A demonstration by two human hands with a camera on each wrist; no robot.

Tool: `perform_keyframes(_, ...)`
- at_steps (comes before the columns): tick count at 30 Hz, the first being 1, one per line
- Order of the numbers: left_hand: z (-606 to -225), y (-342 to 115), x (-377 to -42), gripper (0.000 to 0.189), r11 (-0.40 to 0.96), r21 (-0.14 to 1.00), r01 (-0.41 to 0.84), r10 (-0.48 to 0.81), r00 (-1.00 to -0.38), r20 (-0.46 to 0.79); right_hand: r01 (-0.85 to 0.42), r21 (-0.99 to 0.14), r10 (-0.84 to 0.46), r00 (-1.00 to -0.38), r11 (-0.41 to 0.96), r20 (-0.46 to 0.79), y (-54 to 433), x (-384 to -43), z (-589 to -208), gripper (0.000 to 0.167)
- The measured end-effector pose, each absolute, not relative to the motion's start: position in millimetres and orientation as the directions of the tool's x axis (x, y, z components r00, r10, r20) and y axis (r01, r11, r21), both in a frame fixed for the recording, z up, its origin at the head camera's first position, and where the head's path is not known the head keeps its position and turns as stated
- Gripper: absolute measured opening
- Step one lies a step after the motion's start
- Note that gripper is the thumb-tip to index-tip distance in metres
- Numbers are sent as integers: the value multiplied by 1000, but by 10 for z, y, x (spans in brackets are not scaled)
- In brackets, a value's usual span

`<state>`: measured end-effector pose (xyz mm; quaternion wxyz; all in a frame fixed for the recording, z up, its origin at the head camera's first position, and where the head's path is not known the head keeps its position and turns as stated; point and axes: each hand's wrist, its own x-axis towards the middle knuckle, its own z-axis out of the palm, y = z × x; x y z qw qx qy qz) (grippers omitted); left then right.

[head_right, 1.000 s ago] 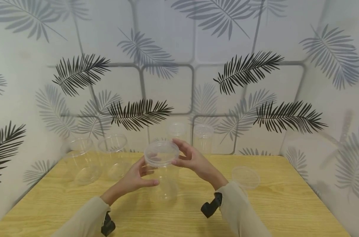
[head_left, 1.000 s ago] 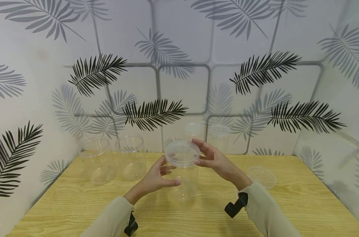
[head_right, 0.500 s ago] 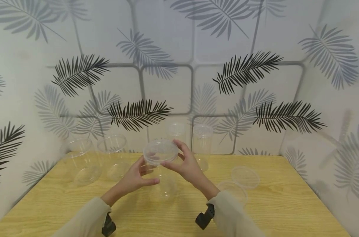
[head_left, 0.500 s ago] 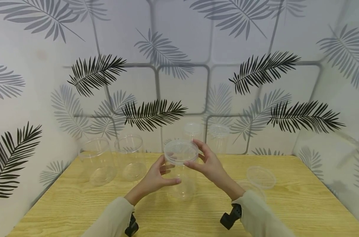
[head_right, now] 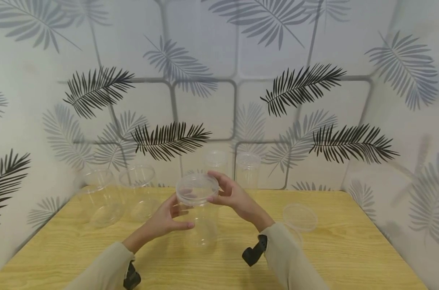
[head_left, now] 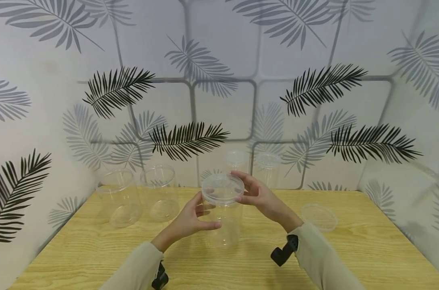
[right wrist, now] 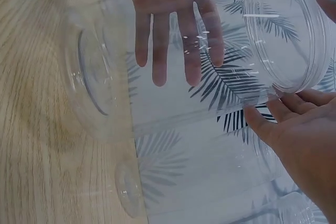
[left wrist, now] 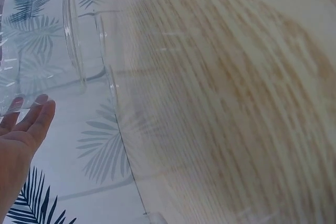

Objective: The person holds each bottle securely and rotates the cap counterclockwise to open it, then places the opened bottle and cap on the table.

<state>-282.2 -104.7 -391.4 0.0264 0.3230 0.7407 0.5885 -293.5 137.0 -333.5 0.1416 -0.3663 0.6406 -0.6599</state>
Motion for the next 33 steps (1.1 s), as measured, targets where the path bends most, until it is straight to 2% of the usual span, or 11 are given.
perform_keyframes(4, -3915, -1052, -2823, 87, 105, 891, 441, 497, -800, 337, -294, -946, -639, -703, -140, 313, 1368, -2907, -3355, 77)
perform_keyframes(13, -3903, -1047, -2822, 88, 110, 891, 441, 464, -815, 347, -385, -923, -428, -836, 14, 343, 1278, -2730, -3404, 80)
perform_keyframes(20, -3901, -1035, -2826, 88, 116, 890, 442, 462, -817, 346, -373, -925, -351, -878, 73, 326, 1200, -2686, -3403, 79)
perform_keyframes(23, -3896, -1031, -2828, 88, 113, 893, 437, 471, -814, 339, -384, -920, -356, -873, 81, 333, 1193, -2695, -3381, 77)
perform_keyframes(27, -3884, -1037, -2819, 89, 103, 895, 434, 487, -807, 335, -401, -914, -429, -838, 67, 337, 1236, -2749, -3352, 75)
perform_keyframes(33, -3877, -1061, -2816, 88, 74, 904, 422, 525, -787, 324, -318, -946, -623, -726, -70, 290, 1358, -2902, -3325, 73)
